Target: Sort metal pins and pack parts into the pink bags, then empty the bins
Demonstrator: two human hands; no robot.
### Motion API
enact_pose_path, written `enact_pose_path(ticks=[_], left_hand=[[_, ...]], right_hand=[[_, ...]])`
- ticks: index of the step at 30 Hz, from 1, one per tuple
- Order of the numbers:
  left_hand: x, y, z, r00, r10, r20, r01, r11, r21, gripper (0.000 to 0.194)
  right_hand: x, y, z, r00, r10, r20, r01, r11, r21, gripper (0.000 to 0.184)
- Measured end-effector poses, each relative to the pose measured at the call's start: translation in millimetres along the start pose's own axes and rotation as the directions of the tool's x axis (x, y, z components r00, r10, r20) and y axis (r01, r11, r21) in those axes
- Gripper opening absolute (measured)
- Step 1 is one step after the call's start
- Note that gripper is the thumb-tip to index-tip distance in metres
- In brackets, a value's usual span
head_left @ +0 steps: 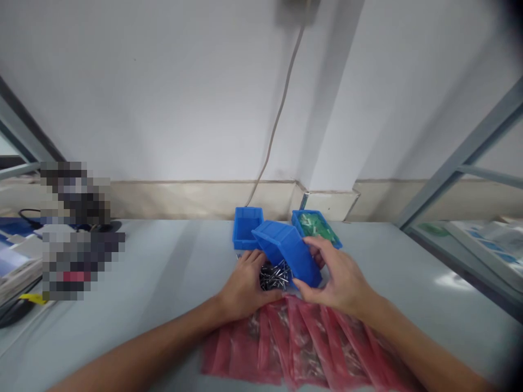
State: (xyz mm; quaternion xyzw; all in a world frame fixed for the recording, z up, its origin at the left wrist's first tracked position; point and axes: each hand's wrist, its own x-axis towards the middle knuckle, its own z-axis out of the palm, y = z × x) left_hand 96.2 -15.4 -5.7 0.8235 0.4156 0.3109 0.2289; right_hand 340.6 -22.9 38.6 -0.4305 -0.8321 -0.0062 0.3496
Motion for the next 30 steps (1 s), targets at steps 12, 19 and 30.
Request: enact_pose_path(ticks=[12,19,30], left_hand=[[-1.0,2.4,-2.0,1.0,0.013,0.006,-0.013,1.0,0.001,0.069],[-1.3,2.4,-2.0,1.0,0.023,0.006,-0.022,1.0,-0.021,0.065],[-1.9,3.1,-4.3,1.0,0.027,0.006,-0.027,0.999,-0.045,0.049]], right_hand=[[1.3,5.3,-3.4,0.998,0.033,0.05,-0.035,0.999,0.036,0.073],[1.3,6.0,-2.7,0.996,0.084,0.026,-0.087,0.979,0.185,0.065],[0.1,5.3,-5.7,0.998,-0.044,-0.047,0.047,0.997,0.064,0.071]])
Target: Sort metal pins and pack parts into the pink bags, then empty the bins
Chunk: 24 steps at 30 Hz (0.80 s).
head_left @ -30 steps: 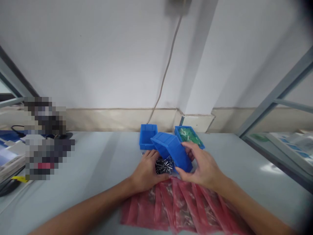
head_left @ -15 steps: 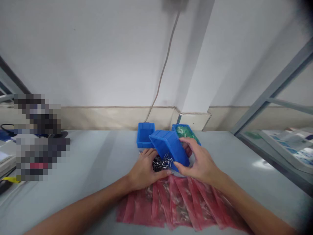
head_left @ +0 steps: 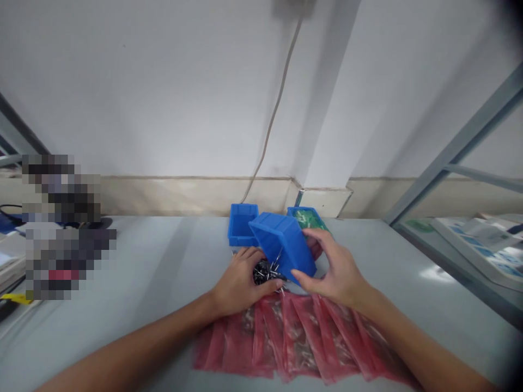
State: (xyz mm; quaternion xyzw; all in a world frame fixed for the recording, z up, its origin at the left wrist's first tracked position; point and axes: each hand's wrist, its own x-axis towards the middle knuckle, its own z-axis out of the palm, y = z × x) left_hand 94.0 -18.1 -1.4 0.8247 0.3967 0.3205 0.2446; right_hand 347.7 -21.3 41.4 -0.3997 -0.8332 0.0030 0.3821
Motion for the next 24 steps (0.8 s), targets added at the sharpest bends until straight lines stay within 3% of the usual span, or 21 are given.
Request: enact_pose_path(ticks=[9,16,24], left_hand=[[-1,-3,2.2,1.0,-0.012,0.01,0.013,1.0,-0.027,0.04],[-2,-3,2.5,1.0,-0.01,0.01,0.01,1.0,-0.023,0.034],[-4,-4,3.0,1.0,-0.012,-0.013,0.012,0.999,-0.04,0.04]], right_hand=[[-1,2,-4,0.981,-0.162,-0.107,0.147,0.98,-0.13,0.074],[-3,10,-2,0.981,-0.057,-0.184,0.064,0.997,0.032,0.076],[-8,15,1,0.975,-0.027,-0.222,0.042,0.997,0.065,0.079]])
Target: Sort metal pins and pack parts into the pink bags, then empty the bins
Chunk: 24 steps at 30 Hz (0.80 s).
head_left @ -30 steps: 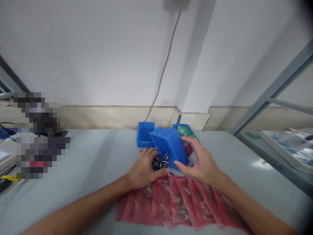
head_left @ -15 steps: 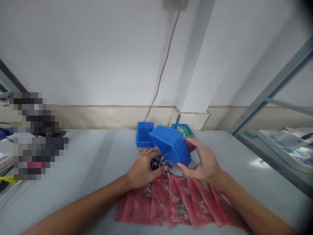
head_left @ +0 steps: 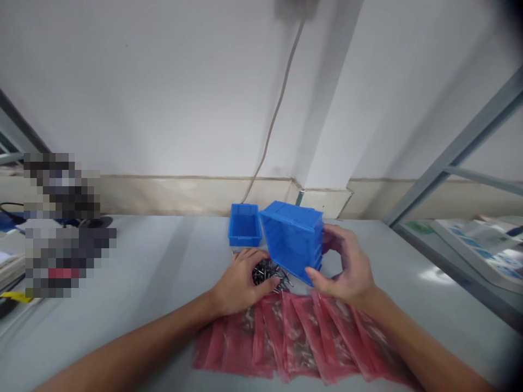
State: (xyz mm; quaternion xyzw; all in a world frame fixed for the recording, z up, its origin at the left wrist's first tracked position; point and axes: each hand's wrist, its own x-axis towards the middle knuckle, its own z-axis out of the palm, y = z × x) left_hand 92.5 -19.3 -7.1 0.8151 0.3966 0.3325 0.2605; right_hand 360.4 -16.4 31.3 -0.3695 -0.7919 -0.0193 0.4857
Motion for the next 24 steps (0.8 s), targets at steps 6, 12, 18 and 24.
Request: enact_pose_path(ticks=[6,12,18,24], left_hand=[[0,4,-0.8,1.0,0.009,0.029,-0.01,1.0,0.026,0.038],[0,6,-1.7,0.997,0.032,0.072,-0.036,0.998,0.053,0.033],[-1,6,-0.1,0.997,0.037,0.067,-0.041,0.998,0.058,0.033],[-2,7,1.1,0.997,0.047,0.062,-0.053,0.994,0.094,0.032]], right_hand=[[-2,7,2,0.99,0.124,-0.062,-0.124,0.992,0.008,0.079],[2,8,2,0.998,0.056,-0.003,-0.056,0.995,-0.087,0.077],[7,3,1,0.998,0.045,0.044,-0.04,0.994,-0.099,0.074],[32,12,8,0.897,0.423,0.126,-0.414,0.906,-0.09,0.05]])
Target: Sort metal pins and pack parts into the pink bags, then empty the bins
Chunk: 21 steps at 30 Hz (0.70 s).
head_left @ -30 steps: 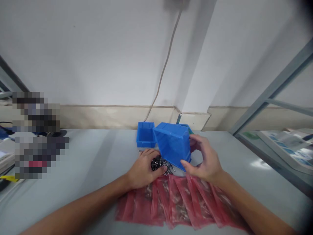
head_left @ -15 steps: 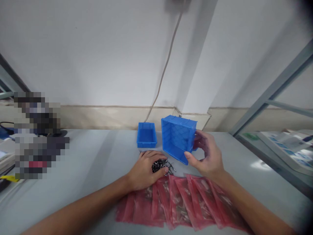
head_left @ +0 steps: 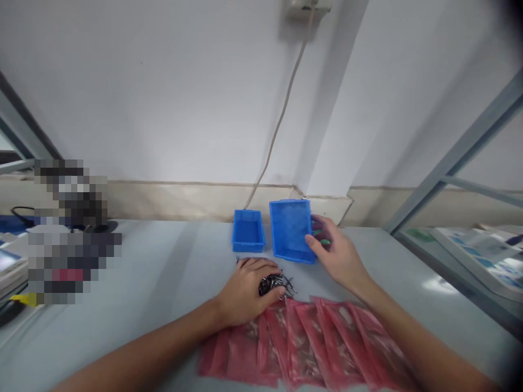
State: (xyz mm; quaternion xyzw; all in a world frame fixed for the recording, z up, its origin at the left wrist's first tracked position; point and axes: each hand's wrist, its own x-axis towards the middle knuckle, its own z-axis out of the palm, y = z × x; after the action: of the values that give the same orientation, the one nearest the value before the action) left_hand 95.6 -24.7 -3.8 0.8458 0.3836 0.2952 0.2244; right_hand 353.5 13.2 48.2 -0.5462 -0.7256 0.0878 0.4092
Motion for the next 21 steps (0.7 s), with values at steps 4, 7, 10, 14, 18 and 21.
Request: enact_pose_path(ticks=[4,7,10,14,18,21], left_hand=[[-1,1,-0.3,1.0,0.016,-0.001,-0.016,1.0,0.017,0.031],[-1,1,-0.5,1.0,0.019,0.0,-0.019,1.0,0.02,0.032],[-1,1,-0.4,1.0,0.016,0.004,-0.016,1.0,0.016,0.032],[-1,1,0.1,1.0,0.013,0.009,-0.014,1.0,0.014,0.032],[-1,0,0.7,1.0,0.015,0.009,-0.015,1.0,0.024,0.033],[-1,1,0.6,1.0,0.013,0.013,-0.014,1.0,0.024,0.033]], right_hand=[[29,-4,1,0.973,0.194,0.125,-0.177,0.975,-0.136,0.043],[47,-11,0,0.931,0.259,0.258,-0.217,0.959,-0.18,0.048],[62,-18,1,0.906,0.281,0.318,-0.197,0.942,-0.273,0.043],[74,-29,8,0.89,0.289,0.354,-0.118,0.893,-0.433,0.036],[77,-38,18,0.902,0.279,0.33,-0.047,0.822,-0.567,0.034],[81,-38,23,0.9,0.288,0.328,-0.022,0.78,-0.625,0.034]])
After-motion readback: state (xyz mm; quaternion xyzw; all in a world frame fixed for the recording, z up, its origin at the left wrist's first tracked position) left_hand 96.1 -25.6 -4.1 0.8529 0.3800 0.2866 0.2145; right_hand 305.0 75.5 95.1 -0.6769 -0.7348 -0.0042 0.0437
